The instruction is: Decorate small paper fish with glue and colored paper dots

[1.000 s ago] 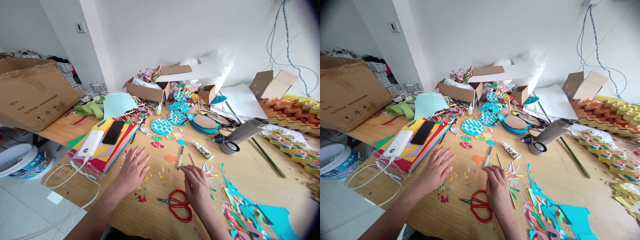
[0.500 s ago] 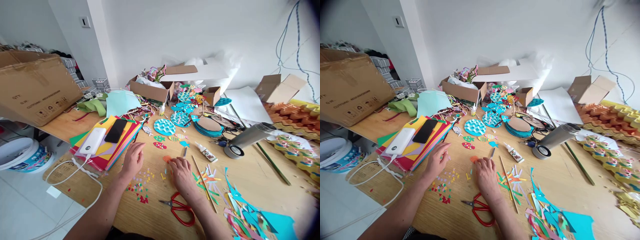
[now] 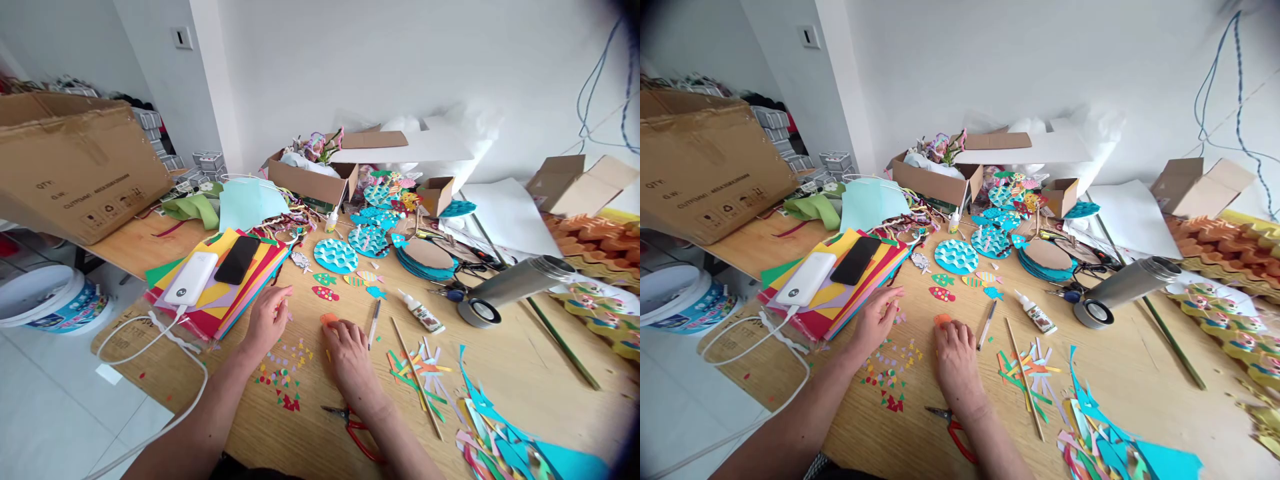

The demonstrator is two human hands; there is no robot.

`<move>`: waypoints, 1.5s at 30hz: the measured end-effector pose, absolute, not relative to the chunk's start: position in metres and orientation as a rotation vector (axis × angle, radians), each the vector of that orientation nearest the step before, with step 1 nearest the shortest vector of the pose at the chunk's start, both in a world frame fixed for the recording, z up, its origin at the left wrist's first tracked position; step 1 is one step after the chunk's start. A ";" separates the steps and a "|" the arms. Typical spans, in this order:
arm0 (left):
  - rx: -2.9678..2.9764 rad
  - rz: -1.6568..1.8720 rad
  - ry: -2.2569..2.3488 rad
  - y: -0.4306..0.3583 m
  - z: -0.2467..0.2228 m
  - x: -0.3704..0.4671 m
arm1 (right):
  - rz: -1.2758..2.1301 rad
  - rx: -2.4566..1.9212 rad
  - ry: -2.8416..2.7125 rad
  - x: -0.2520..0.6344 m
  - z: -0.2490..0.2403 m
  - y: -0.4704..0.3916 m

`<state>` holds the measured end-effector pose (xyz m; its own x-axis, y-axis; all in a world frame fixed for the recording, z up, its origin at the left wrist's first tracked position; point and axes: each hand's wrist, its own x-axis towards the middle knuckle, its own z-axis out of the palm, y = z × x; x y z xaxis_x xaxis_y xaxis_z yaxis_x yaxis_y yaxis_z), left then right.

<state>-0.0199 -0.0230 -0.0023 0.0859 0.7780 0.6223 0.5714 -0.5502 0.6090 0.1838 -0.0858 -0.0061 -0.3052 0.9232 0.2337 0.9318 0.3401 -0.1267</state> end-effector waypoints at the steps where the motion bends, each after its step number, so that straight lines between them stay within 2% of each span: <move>1: 2.145 1.446 1.360 -0.023 -0.002 -0.019 | -0.046 -1.667 -2.348 0.182 -0.006 -0.086; 25: 2.016 1.515 1.460 -0.012 0.000 -0.036 | 0.097 -1.452 -2.398 0.164 -0.010 -0.102; 38: 2.058 1.567 1.451 -0.011 0.001 -0.035 | 0.209 -1.264 -2.325 0.161 0.010 -0.128; 45: 2.133 1.618 1.381 -0.014 0.006 -0.032 | 0.071 -1.279 -2.040 0.190 -0.002 -0.171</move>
<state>-0.0321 -0.0145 0.0061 0.0069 0.7154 0.6987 0.5775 -0.5732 0.5813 0.1902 -0.1712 -0.0024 -0.2519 0.8036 0.5393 0.7644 0.5069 -0.3983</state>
